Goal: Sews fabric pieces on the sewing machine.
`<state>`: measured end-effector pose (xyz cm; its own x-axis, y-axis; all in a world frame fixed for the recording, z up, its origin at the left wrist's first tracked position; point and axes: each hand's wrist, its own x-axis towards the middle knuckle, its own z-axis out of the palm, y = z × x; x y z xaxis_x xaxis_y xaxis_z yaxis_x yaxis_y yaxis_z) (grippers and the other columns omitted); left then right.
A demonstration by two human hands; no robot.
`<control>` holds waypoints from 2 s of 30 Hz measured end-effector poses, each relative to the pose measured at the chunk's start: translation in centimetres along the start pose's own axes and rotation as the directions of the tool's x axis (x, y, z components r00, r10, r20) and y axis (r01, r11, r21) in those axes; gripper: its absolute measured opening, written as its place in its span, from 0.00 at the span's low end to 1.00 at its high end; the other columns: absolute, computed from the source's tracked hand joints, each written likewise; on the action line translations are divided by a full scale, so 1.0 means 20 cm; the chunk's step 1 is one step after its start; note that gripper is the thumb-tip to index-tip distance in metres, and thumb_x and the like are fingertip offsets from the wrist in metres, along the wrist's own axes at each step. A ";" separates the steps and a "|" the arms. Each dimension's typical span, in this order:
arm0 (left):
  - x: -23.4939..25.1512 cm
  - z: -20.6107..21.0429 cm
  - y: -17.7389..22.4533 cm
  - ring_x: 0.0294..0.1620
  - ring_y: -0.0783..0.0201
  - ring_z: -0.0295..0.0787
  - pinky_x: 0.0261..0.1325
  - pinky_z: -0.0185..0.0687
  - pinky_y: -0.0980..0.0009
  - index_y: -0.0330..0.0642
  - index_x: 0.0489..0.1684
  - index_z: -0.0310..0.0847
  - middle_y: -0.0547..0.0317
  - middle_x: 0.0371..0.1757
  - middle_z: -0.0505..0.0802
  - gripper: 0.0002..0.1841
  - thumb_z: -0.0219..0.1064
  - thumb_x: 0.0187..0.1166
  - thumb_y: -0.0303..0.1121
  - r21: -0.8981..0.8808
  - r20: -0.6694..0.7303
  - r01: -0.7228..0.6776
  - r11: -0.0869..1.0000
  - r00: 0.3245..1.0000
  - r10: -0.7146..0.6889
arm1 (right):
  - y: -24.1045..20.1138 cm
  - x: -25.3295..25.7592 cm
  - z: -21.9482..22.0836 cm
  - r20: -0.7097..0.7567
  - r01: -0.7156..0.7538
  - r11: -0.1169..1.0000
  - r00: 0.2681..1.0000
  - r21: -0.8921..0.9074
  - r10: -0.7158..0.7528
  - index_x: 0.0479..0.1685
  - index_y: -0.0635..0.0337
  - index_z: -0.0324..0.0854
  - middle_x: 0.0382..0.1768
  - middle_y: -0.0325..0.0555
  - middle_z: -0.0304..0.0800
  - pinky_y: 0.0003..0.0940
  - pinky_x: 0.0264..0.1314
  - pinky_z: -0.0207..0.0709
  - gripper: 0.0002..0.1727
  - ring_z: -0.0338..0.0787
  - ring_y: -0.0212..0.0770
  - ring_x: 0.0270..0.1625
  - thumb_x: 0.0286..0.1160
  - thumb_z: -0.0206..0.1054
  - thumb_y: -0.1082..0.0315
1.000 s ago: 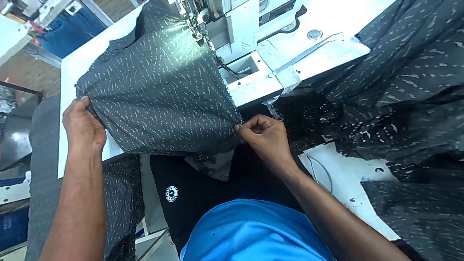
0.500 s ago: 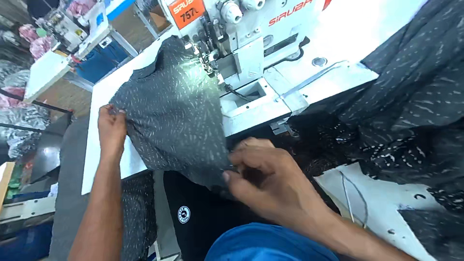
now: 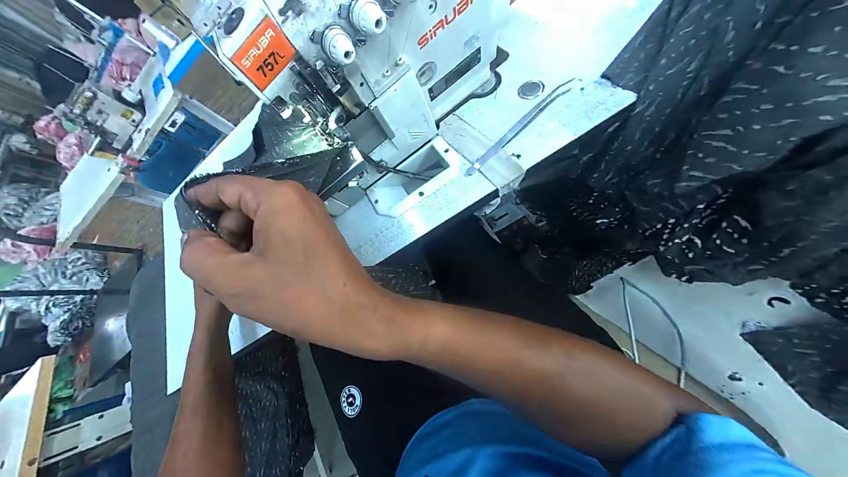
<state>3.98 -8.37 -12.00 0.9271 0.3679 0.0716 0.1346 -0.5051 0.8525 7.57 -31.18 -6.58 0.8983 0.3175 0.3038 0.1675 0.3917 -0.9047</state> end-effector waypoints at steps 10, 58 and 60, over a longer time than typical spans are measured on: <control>0.43 -0.28 -0.17 0.54 0.44 0.89 0.61 0.83 0.42 0.35 0.85 0.60 0.31 0.60 0.88 0.29 0.57 0.88 0.40 0.491 -0.166 -0.078 0.868 0.969 0.181 | 0.35 -0.64 -0.56 -0.150 -0.358 0.934 0.923 -0.004 0.353 0.45 0.56 0.91 0.27 0.40 0.89 0.28 0.27 0.81 0.10 0.85 0.32 0.26 0.69 0.66 0.74; -0.11 -0.01 -0.39 0.45 0.38 0.84 0.50 0.76 0.36 0.30 0.57 0.81 0.31 0.51 0.86 0.23 0.60 0.87 0.46 0.636 -0.131 0.066 0.769 0.991 0.023 | 0.79 -0.80 -0.84 0.061 -0.271 0.960 0.960 -0.064 0.275 0.39 0.60 0.90 0.44 0.39 0.92 0.26 0.52 0.85 0.06 0.89 0.30 0.48 0.79 0.68 0.69; -0.11 -0.01 -0.37 0.37 0.53 0.82 0.46 0.79 0.50 0.29 0.58 0.77 0.41 0.41 0.86 0.21 0.56 0.90 0.44 0.519 -0.205 0.066 0.852 0.977 0.050 | 0.80 -0.79 -0.85 0.052 -0.279 0.954 0.957 -0.112 0.286 0.41 0.61 0.90 0.43 0.40 0.92 0.25 0.51 0.85 0.06 0.89 0.29 0.46 0.79 0.69 0.70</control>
<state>0.94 -5.21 -18.42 0.8410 0.4947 0.2189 0.3571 -0.8117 0.4622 3.01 -44.64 -30.94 0.8861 0.4610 0.0475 -0.0452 0.1881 -0.9811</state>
